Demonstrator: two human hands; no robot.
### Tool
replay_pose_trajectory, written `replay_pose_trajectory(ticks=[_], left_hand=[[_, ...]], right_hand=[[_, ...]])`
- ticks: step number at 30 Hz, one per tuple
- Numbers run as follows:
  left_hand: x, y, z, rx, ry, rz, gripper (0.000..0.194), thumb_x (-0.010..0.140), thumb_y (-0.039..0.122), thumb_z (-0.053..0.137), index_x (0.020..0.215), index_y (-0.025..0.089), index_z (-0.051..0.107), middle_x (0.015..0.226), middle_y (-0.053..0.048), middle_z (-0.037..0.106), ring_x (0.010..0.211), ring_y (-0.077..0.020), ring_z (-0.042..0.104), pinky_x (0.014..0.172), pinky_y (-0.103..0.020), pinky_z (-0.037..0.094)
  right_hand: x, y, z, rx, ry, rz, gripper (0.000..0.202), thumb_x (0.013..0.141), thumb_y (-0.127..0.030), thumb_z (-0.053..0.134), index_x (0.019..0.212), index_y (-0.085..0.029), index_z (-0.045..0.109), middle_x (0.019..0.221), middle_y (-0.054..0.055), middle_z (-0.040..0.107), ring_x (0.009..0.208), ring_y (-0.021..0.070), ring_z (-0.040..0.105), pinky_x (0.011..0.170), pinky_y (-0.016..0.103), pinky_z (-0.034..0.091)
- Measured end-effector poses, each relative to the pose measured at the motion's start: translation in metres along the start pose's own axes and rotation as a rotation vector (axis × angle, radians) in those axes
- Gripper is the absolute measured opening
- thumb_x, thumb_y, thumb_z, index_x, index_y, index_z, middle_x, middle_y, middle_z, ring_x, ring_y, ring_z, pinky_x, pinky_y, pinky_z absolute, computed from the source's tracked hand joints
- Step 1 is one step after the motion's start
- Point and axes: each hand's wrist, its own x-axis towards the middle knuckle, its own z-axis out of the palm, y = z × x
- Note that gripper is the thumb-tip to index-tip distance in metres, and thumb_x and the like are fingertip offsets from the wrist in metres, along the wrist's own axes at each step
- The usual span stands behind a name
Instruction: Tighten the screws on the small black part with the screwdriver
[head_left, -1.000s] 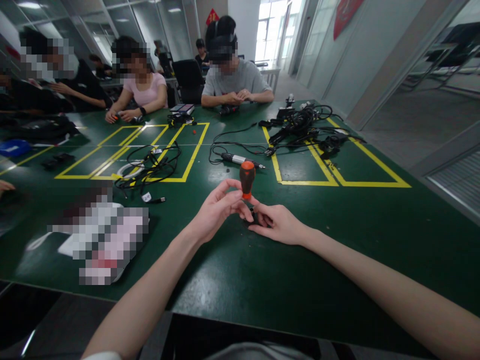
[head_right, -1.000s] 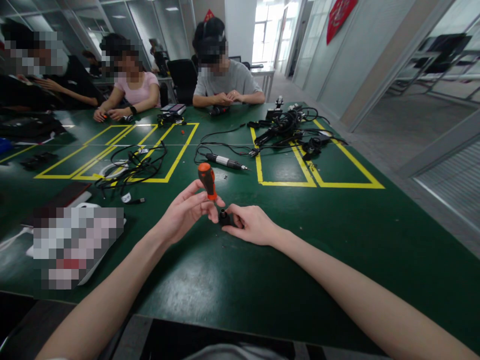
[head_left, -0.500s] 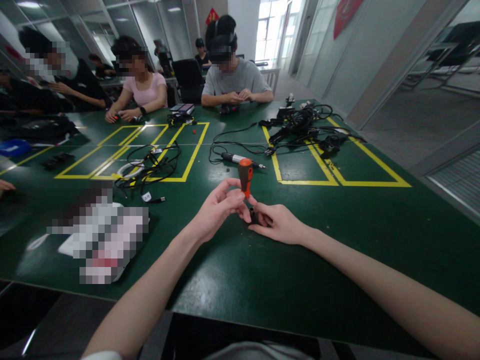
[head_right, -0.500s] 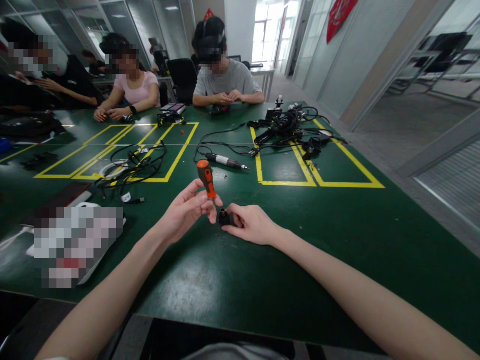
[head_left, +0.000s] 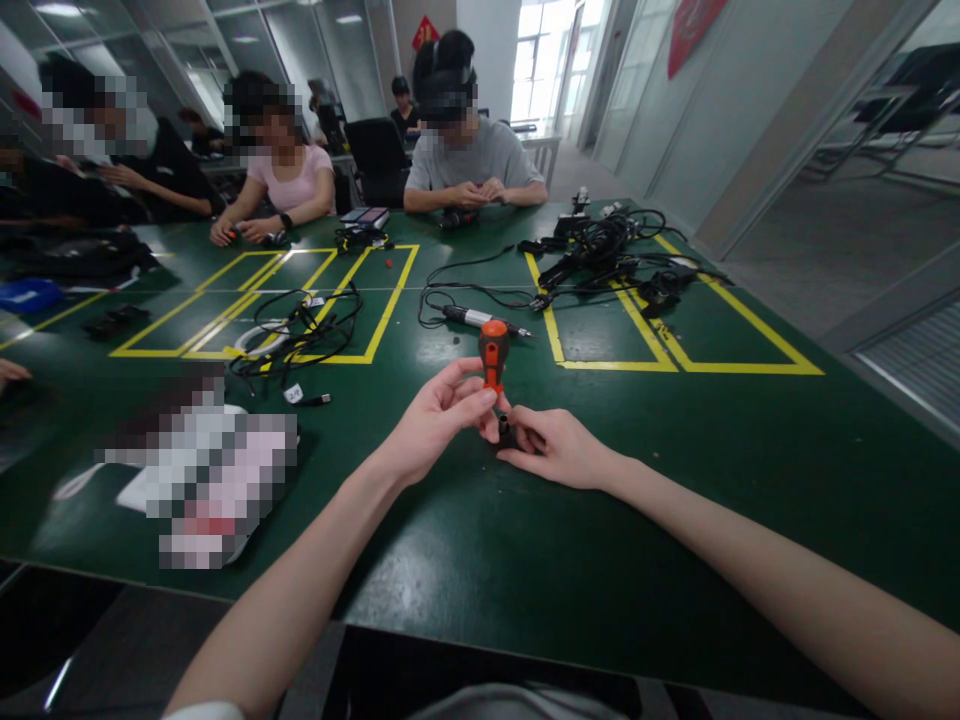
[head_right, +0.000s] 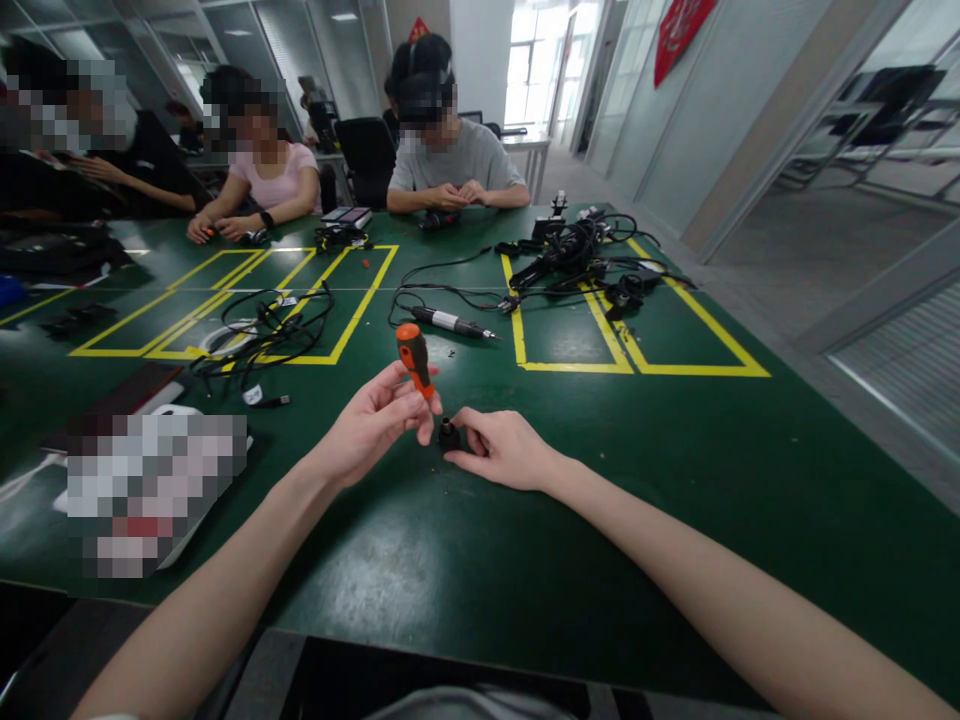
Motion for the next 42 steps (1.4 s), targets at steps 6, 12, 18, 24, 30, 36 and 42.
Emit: replay_pose_trajectory(ticks=[6, 12, 18, 24, 30, 36, 42], left_hand=[[-0.0005, 0.0023, 0.0013, -0.005, -0.026, -0.031, 0.039, 0.089, 0.047, 0.076, 0.106, 0.012, 0.073, 0.087, -0.004, 0.071, 0.063, -0.0095, 0.063, 0.067, -0.026, 0.049], [-0.0005, -0.0002, 0.0, -0.018, -0.016, 0.003, 0.04, 0.086, 0.042, 0.082, 0.106, 0.019, 0.058, 0.087, -0.001, 0.074, 0.062, -0.011, 0.066, 0.065, -0.026, 0.052], [0.0001, 0.0017, 0.0008, 0.014, -0.027, -0.001, 0.041, 0.084, 0.041, 0.084, 0.11, 0.015, 0.064, 0.083, 0.001, 0.07, 0.06, -0.008, 0.063, 0.061, -0.023, 0.05], [-0.0005, 0.0024, -0.0003, 0.018, -0.035, 0.007, 0.037, 0.082, 0.038, 0.085, 0.103, 0.014, 0.067, 0.083, 0.0, 0.071, 0.058, -0.007, 0.062, 0.06, -0.022, 0.049], [-0.0006, 0.0018, -0.001, -0.056, -0.018, -0.009, 0.038, 0.087, 0.041, 0.08, 0.107, 0.017, 0.056, 0.092, -0.005, 0.078, 0.058, -0.0116, 0.067, 0.06, -0.025, 0.052], [0.0008, 0.0, 0.0, 0.002, -0.002, 0.018, 0.041, 0.084, 0.041, 0.084, 0.105, 0.018, 0.057, 0.085, -0.001, 0.075, 0.06, -0.0104, 0.065, 0.062, -0.025, 0.051], [0.0001, 0.0016, 0.0001, 0.069, 0.005, 0.017, 0.039, 0.084, 0.041, 0.082, 0.112, 0.014, 0.072, 0.082, 0.0, 0.068, 0.06, -0.007, 0.058, 0.063, -0.025, 0.046]], right_hand=[[0.0003, 0.0011, 0.0014, -0.007, 0.009, -0.009, 0.024, 0.094, -0.037, 0.07, 0.087, -0.022, 0.052, 0.063, -0.007, 0.055, 0.05, 0.0104, 0.048, 0.057, 0.023, 0.034], [-0.0004, 0.0016, 0.0009, -0.012, -0.002, -0.001, 0.021, 0.095, -0.037, 0.069, 0.096, -0.021, 0.056, 0.064, -0.007, 0.056, 0.051, 0.0107, 0.049, 0.058, 0.023, 0.036], [0.0002, -0.0006, 0.0002, 0.0, 0.013, -0.003, 0.022, 0.094, -0.036, 0.069, 0.09, -0.022, 0.053, 0.063, -0.007, 0.055, 0.051, 0.0106, 0.049, 0.057, 0.023, 0.035], [-0.0001, 0.0008, 0.0005, 0.003, 0.011, -0.007, 0.021, 0.094, -0.037, 0.068, 0.091, -0.021, 0.054, 0.063, -0.007, 0.056, 0.051, 0.0109, 0.05, 0.058, 0.024, 0.035], [-0.0011, 0.0029, 0.0011, -0.025, -0.012, 0.003, 0.021, 0.095, -0.036, 0.069, 0.103, -0.019, 0.06, 0.064, -0.006, 0.058, 0.051, 0.0107, 0.051, 0.059, 0.024, 0.036], [-0.0002, 0.0006, 0.0002, -0.016, -0.01, 0.008, 0.021, 0.095, -0.037, 0.07, 0.097, -0.021, 0.057, 0.064, -0.007, 0.057, 0.052, 0.0112, 0.051, 0.058, 0.024, 0.035], [0.0005, -0.0025, -0.0018, -0.011, 0.001, 0.004, 0.022, 0.095, -0.037, 0.068, 0.089, -0.022, 0.053, 0.061, -0.007, 0.054, 0.05, 0.0107, 0.047, 0.057, 0.023, 0.033]])
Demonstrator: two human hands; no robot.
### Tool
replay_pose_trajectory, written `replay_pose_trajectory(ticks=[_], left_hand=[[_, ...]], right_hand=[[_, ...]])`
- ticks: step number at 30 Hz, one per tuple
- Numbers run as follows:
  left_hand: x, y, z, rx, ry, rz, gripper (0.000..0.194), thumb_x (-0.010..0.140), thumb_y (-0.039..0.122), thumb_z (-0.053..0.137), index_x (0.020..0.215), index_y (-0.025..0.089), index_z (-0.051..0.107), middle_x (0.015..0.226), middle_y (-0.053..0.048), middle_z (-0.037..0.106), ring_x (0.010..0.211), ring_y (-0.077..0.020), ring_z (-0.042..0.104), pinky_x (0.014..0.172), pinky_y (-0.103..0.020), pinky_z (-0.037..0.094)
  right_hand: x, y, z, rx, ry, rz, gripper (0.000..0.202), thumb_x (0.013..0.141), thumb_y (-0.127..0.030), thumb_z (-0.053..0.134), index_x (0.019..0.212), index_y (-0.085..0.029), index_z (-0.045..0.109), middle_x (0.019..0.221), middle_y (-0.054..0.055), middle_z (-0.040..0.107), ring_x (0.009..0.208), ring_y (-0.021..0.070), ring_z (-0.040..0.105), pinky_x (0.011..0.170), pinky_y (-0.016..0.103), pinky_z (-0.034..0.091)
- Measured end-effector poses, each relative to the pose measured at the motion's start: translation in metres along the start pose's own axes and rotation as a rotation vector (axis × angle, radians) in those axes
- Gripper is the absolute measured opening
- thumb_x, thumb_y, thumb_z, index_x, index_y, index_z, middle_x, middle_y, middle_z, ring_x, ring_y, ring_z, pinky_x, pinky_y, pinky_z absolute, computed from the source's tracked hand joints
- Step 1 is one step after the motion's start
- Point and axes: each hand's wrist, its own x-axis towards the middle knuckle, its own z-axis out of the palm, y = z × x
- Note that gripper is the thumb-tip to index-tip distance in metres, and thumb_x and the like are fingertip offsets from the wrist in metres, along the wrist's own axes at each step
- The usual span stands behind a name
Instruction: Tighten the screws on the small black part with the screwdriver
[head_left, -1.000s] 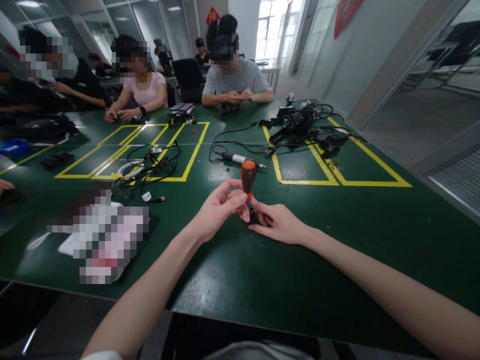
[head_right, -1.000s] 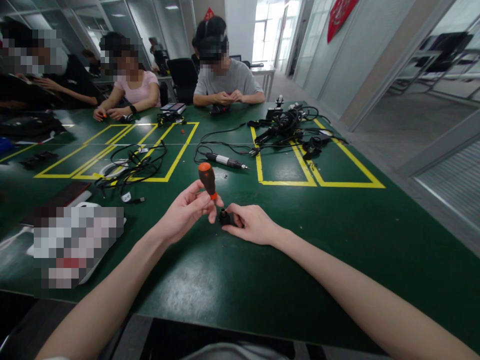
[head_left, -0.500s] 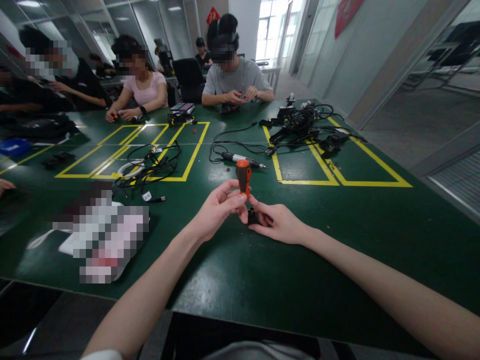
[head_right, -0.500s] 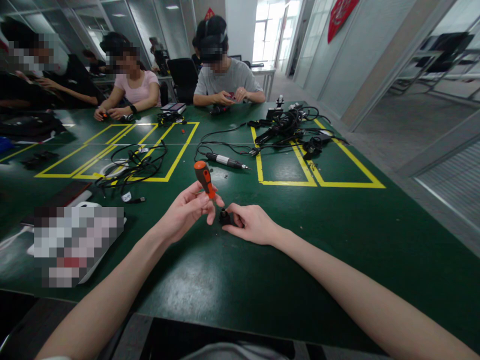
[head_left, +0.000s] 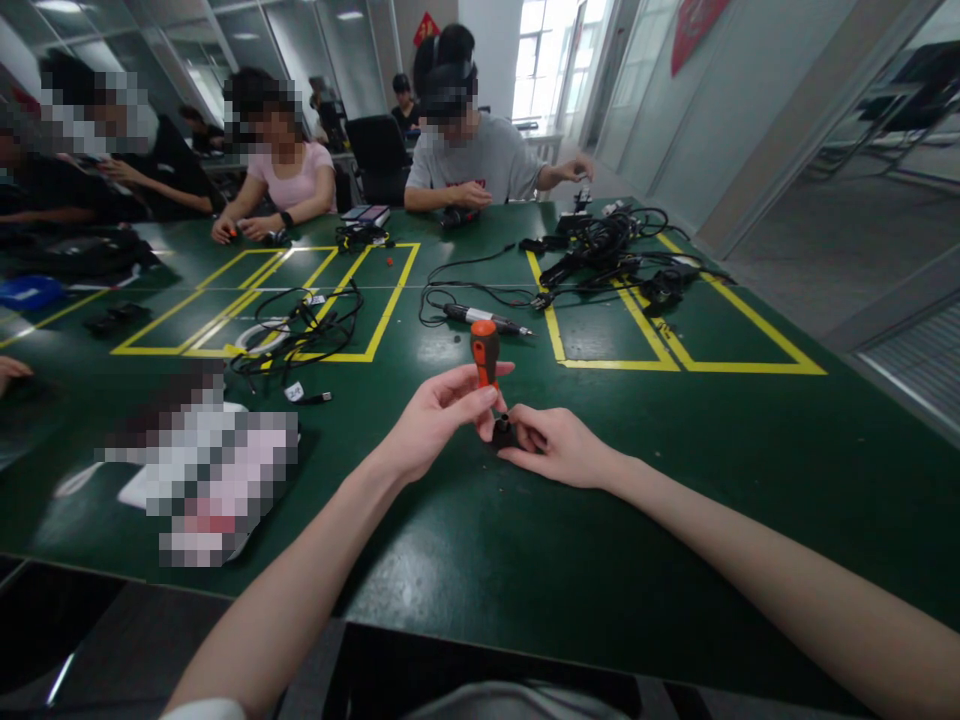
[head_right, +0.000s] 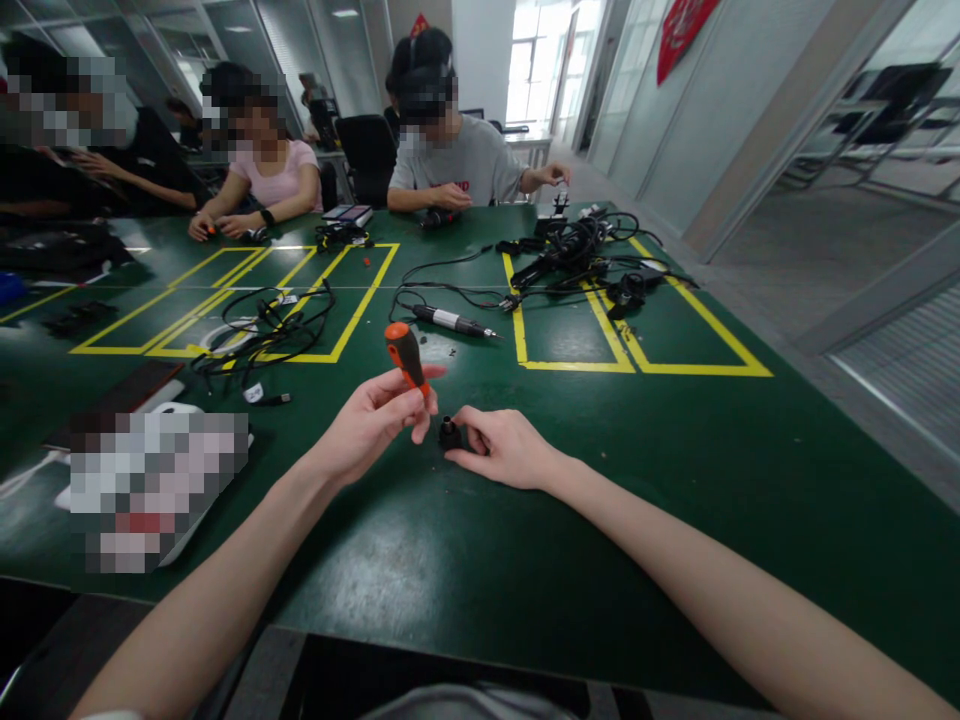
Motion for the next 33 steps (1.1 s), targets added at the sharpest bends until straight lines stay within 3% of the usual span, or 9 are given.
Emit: replay_pose_trajectory(ticks=[4, 10, 17, 23, 33], left_hand=[[-0.0009, 0.0023, 0.0005, -0.034, -0.008, -0.011, 0.036, 0.086, 0.042, 0.079, 0.106, 0.013, 0.072, 0.085, -0.003, 0.071, 0.062, -0.0091, 0.062, 0.064, -0.026, 0.048], [-0.0009, 0.0026, 0.0017, -0.102, 0.012, -0.015, 0.035, 0.086, 0.039, 0.08, 0.104, 0.017, 0.059, 0.089, -0.005, 0.078, 0.059, -0.012, 0.067, 0.062, -0.026, 0.051], [0.0003, -0.0001, 0.0007, -0.017, -0.011, 0.012, 0.041, 0.086, 0.043, 0.081, 0.113, 0.014, 0.072, 0.095, -0.007, 0.078, 0.059, -0.0083, 0.063, 0.062, -0.024, 0.05], [-0.0006, 0.0011, -0.0002, -0.065, -0.022, -0.016, 0.038, 0.087, 0.042, 0.078, 0.112, 0.014, 0.074, 0.098, -0.01, 0.079, 0.061, -0.0109, 0.066, 0.065, -0.026, 0.051], [-0.0005, 0.0006, 0.0011, -0.069, -0.003, -0.002, 0.043, 0.083, 0.041, 0.085, 0.107, 0.019, 0.056, 0.092, -0.004, 0.079, 0.058, -0.0117, 0.068, 0.063, -0.026, 0.052]], right_hand=[[-0.0005, 0.001, 0.0008, 0.001, -0.003, -0.002, 0.023, 0.095, -0.038, 0.069, 0.089, -0.022, 0.053, 0.063, -0.007, 0.055, 0.051, 0.0108, 0.048, 0.058, 0.024, 0.034], [-0.0012, 0.0027, 0.0024, -0.001, -0.004, 0.003, 0.021, 0.095, -0.037, 0.069, 0.099, -0.02, 0.058, 0.064, -0.007, 0.055, 0.051, 0.0108, 0.049, 0.058, 0.024, 0.035], [-0.0009, 0.0028, 0.0014, -0.002, -0.011, -0.003, 0.021, 0.096, -0.039, 0.068, 0.099, -0.02, 0.059, 0.065, -0.006, 0.057, 0.052, 0.0115, 0.05, 0.059, 0.024, 0.036], [-0.0015, 0.0049, 0.0035, -0.002, -0.003, -0.005, 0.021, 0.094, -0.036, 0.07, 0.096, -0.02, 0.057, 0.064, -0.007, 0.056, 0.051, 0.0111, 0.05, 0.059, 0.024, 0.035], [-0.0011, 0.0031, 0.0023, -0.011, 0.001, -0.007, 0.021, 0.094, -0.036, 0.07, 0.098, -0.021, 0.057, 0.064, -0.007, 0.057, 0.051, 0.0109, 0.049, 0.058, 0.024, 0.035]])
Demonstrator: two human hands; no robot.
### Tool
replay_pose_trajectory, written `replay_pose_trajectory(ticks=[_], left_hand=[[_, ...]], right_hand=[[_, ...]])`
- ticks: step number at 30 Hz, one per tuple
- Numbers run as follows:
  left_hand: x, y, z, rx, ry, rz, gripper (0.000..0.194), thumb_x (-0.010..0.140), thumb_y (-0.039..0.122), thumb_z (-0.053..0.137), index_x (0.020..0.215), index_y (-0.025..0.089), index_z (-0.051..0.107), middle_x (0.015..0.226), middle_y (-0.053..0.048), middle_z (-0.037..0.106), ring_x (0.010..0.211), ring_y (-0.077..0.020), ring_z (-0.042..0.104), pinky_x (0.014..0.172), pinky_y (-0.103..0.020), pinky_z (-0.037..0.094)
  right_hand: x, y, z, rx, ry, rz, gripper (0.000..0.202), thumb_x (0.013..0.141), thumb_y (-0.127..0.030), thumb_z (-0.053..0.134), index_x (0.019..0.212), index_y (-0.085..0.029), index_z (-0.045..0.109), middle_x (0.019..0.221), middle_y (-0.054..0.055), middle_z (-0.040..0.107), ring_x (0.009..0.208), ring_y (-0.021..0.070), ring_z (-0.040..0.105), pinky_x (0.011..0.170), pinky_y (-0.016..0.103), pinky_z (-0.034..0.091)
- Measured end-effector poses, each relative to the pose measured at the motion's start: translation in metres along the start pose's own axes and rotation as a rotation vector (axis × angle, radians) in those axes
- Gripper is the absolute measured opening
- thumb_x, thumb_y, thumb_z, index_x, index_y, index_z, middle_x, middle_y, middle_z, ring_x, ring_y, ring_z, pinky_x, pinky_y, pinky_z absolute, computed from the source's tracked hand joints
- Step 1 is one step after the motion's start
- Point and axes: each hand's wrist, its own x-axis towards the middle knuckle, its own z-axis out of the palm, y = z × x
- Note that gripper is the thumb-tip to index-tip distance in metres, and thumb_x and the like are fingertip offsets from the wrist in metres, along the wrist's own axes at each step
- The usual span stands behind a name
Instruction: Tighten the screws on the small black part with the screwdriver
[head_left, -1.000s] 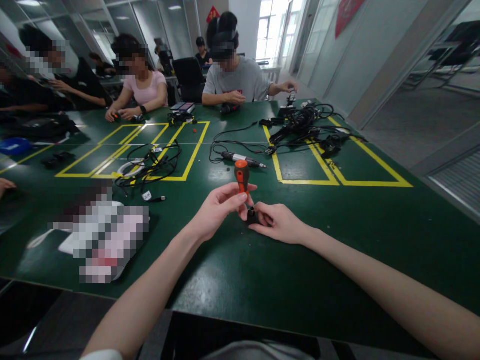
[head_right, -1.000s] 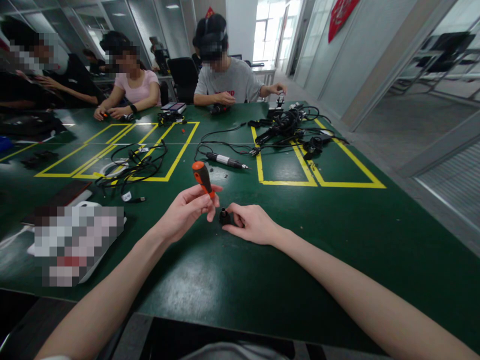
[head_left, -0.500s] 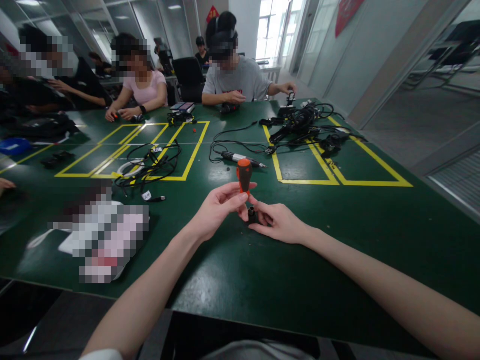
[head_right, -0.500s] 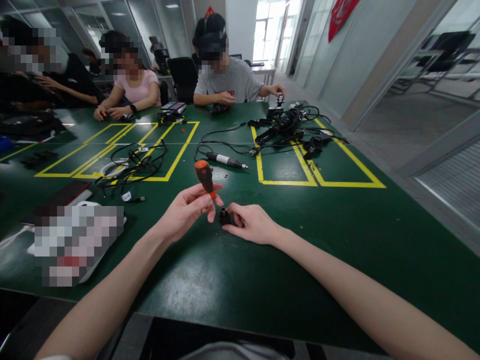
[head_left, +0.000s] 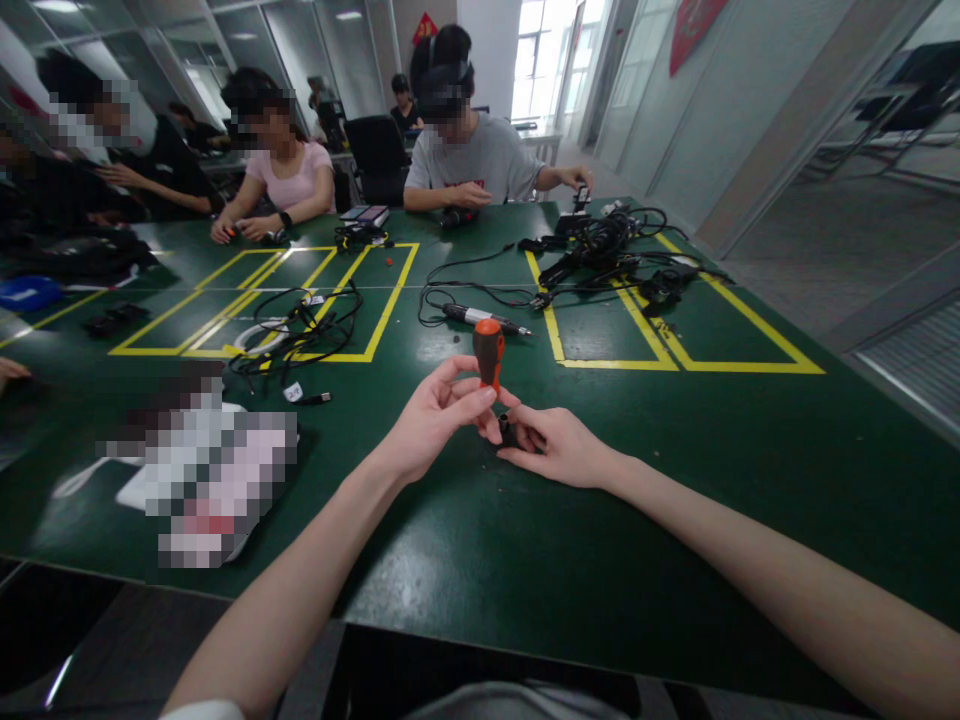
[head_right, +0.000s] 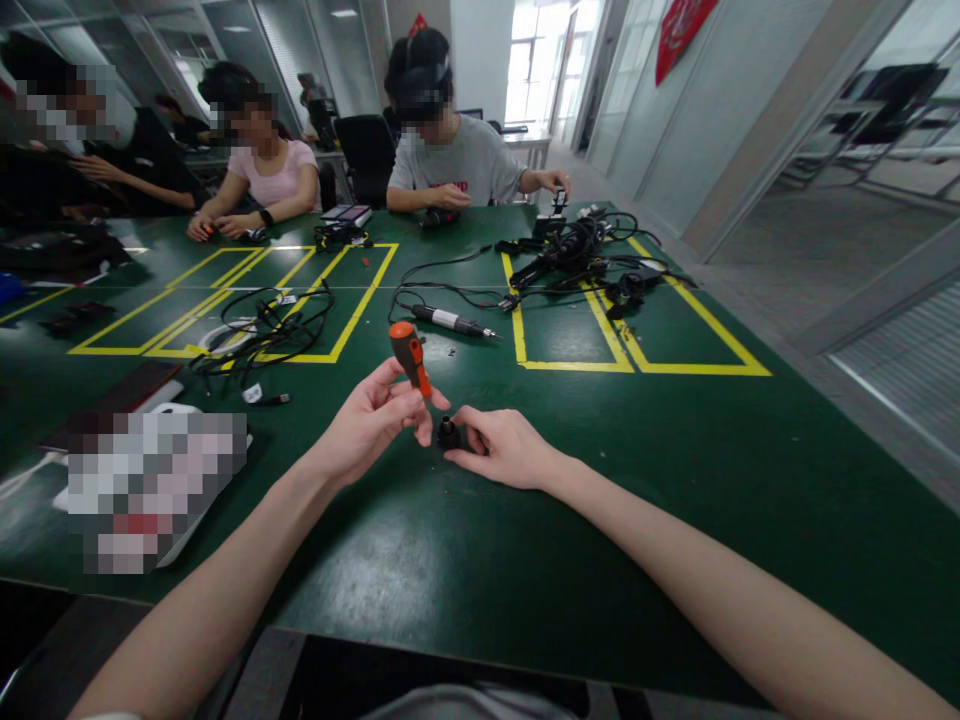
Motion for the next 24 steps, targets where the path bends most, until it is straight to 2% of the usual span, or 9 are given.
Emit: replay_pose_trajectory(ticks=[4, 8, 13, 17, 24], left_hand=[[-0.0001, 0.0015, 0.0006, -0.021, 0.003, -0.02, 0.038, 0.087, 0.043, 0.079, 0.108, 0.016, 0.063, 0.095, -0.008, 0.079, 0.06, -0.0123, 0.068, 0.064, -0.027, 0.052], [0.0002, 0.0016, 0.0004, 0.014, -0.015, -0.034, 0.041, 0.09, 0.048, 0.074, 0.11, 0.012, 0.072, 0.103, -0.012, 0.079, 0.062, -0.011, 0.067, 0.065, -0.026, 0.051], [0.0002, -0.0002, -0.0002, 0.02, -0.006, -0.001, 0.037, 0.088, 0.044, 0.079, 0.107, 0.016, 0.066, 0.096, -0.007, 0.079, 0.061, -0.0118, 0.068, 0.065, -0.026, 0.052], [-0.0005, -0.0004, 0.0001, -0.025, -0.001, 0.004, 0.039, 0.086, 0.04, 0.083, 0.107, 0.019, 0.059, 0.091, -0.003, 0.078, 0.061, -0.0127, 0.07, 0.066, -0.026, 0.053], [-0.0004, 0.0005, 0.0001, 0.019, -0.008, -0.018, 0.039, 0.091, 0.046, 0.074, 0.111, 0.013, 0.071, 0.102, -0.01, 0.078, 0.063, -0.0103, 0.067, 0.065, -0.025, 0.05]], right_hand=[[-0.0004, 0.0005, 0.0001, -0.008, -0.006, 0.005, 0.02, 0.095, -0.036, 0.069, 0.1, -0.02, 0.058, 0.065, -0.006, 0.057, 0.052, 0.0112, 0.051, 0.059, 0.024, 0.037], [-0.0002, 0.0003, 0.0005, -0.005, 0.002, -0.002, 0.02, 0.094, -0.035, 0.07, 0.101, -0.02, 0.059, 0.064, -0.007, 0.056, 0.051, 0.011, 0.051, 0.059, 0.024, 0.037], [0.0003, -0.0003, 0.0005, 0.003, 0.004, -0.004, 0.02, 0.094, -0.036, 0.069, 0.095, -0.021, 0.056, 0.064, -0.007, 0.056, 0.05, 0.0105, 0.049, 0.058, 0.023, 0.036], [0.0, -0.0002, 0.0001, 0.009, 0.001, -0.001, 0.02, 0.095, -0.037, 0.069, 0.098, -0.021, 0.057, 0.064, -0.006, 0.057, 0.05, 0.0105, 0.049, 0.057, 0.023, 0.036], [0.0003, 0.0004, 0.0003, -0.003, 0.004, -0.003, 0.021, 0.095, -0.038, 0.069, 0.095, -0.021, 0.056, 0.065, -0.006, 0.058, 0.052, 0.0113, 0.051, 0.057, 0.024, 0.035]])
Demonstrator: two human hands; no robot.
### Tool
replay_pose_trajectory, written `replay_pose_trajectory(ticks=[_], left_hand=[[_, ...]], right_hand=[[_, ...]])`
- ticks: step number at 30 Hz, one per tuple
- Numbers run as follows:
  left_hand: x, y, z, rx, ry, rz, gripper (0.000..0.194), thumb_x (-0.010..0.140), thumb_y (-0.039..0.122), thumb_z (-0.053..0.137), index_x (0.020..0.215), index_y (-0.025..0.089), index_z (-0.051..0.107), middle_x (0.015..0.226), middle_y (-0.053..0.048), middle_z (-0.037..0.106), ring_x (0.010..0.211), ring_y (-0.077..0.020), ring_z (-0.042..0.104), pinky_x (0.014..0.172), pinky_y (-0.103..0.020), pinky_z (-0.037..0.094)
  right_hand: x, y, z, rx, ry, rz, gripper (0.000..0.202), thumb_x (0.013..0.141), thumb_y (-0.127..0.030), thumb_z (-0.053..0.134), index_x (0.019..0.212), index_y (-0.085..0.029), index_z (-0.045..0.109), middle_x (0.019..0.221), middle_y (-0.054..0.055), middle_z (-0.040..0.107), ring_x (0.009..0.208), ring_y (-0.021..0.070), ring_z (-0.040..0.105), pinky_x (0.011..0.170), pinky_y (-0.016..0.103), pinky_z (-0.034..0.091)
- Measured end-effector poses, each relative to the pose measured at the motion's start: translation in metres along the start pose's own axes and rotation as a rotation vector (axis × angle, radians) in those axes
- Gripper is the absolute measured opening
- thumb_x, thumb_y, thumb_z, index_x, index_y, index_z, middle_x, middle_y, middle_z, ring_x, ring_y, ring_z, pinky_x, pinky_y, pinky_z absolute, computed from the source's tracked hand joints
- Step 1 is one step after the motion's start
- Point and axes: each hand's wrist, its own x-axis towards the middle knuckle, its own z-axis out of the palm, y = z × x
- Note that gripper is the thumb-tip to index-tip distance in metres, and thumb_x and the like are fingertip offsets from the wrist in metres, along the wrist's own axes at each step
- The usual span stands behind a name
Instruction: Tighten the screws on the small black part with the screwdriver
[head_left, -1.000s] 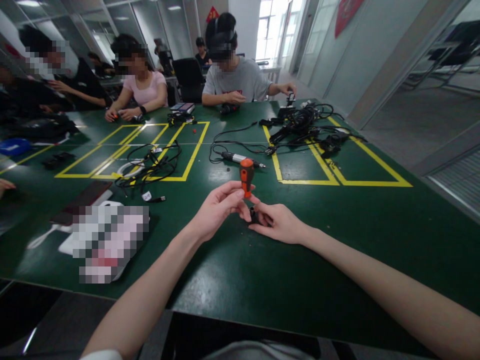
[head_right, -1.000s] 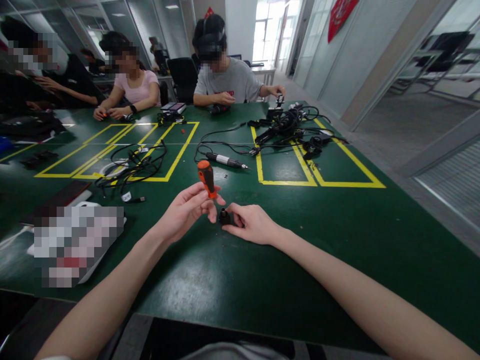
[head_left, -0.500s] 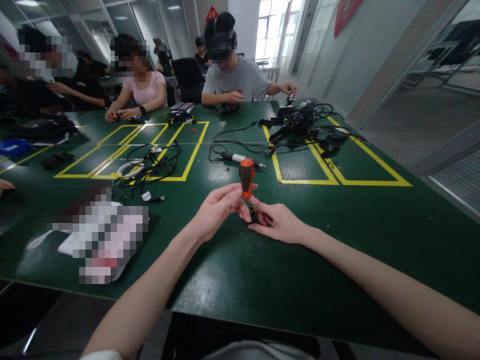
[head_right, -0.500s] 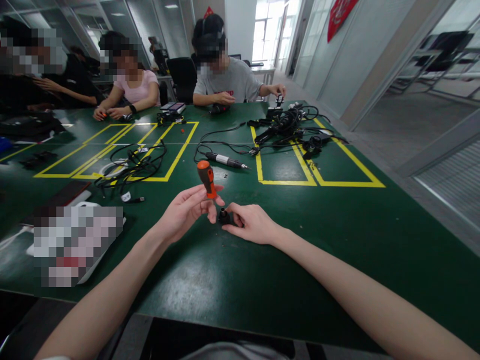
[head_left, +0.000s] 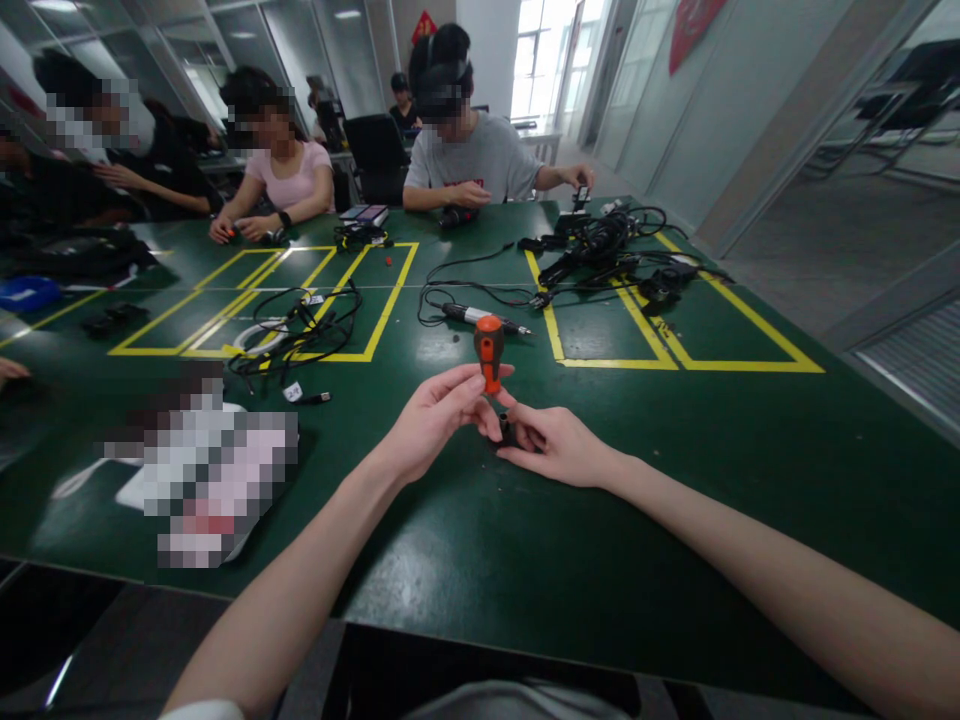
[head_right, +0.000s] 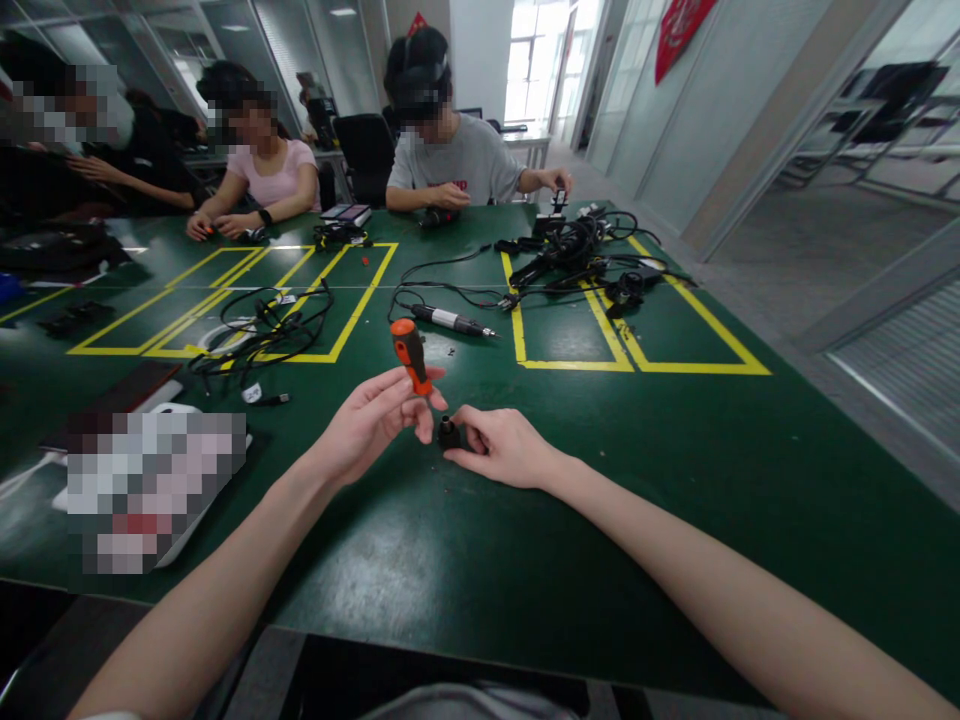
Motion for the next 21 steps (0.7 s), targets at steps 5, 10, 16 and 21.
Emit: replay_pose_trajectory(ticks=[5, 10, 16, 21], left_hand=[[0.0003, -0.0014, -0.0009, -0.006, 0.008, 0.03, 0.039, 0.086, 0.042, 0.082, 0.109, 0.018, 0.062, 0.092, -0.004, 0.077, 0.06, -0.0109, 0.067, 0.064, -0.026, 0.051], [-0.0004, 0.0013, 0.0005, -0.032, 0.0, 0.004, 0.038, 0.089, 0.044, 0.077, 0.111, 0.015, 0.067, 0.092, -0.006, 0.077, 0.061, -0.011, 0.067, 0.065, -0.026, 0.051], [-0.0003, -0.0008, 0.0001, 0.019, -0.016, 0.01, 0.038, 0.088, 0.046, 0.078, 0.107, 0.014, 0.071, 0.095, -0.007, 0.077, 0.061, -0.0099, 0.064, 0.064, -0.026, 0.049], [0.0002, -0.0017, -0.0009, -0.026, -0.004, 0.016, 0.039, 0.086, 0.041, 0.082, 0.111, 0.017, 0.063, 0.089, -0.003, 0.076, 0.06, -0.0111, 0.066, 0.063, -0.026, 0.05]], right_hand=[[-0.0003, 0.0, 0.0001, 0.011, 0.0, 0.001, 0.021, 0.095, -0.038, 0.069, 0.095, -0.021, 0.056, 0.065, -0.006, 0.058, 0.051, 0.0113, 0.05, 0.057, 0.024, 0.036], [-0.0004, -0.0001, 0.0004, 0.004, -0.003, 0.004, 0.02, 0.095, -0.035, 0.07, 0.098, -0.021, 0.057, 0.065, -0.007, 0.057, 0.051, 0.0111, 0.051, 0.058, 0.024, 0.036], [-0.0003, 0.0, 0.001, 0.01, 0.0, 0.008, 0.021, 0.094, -0.037, 0.07, 0.095, -0.02, 0.057, 0.064, -0.007, 0.056, 0.051, 0.011, 0.049, 0.058, 0.024, 0.035], [-0.0007, 0.0002, 0.0005, 0.007, -0.007, 0.013, 0.021, 0.096, -0.039, 0.069, 0.098, -0.02, 0.058, 0.064, -0.006, 0.057, 0.052, 0.0107, 0.05, 0.058, 0.024, 0.036]])
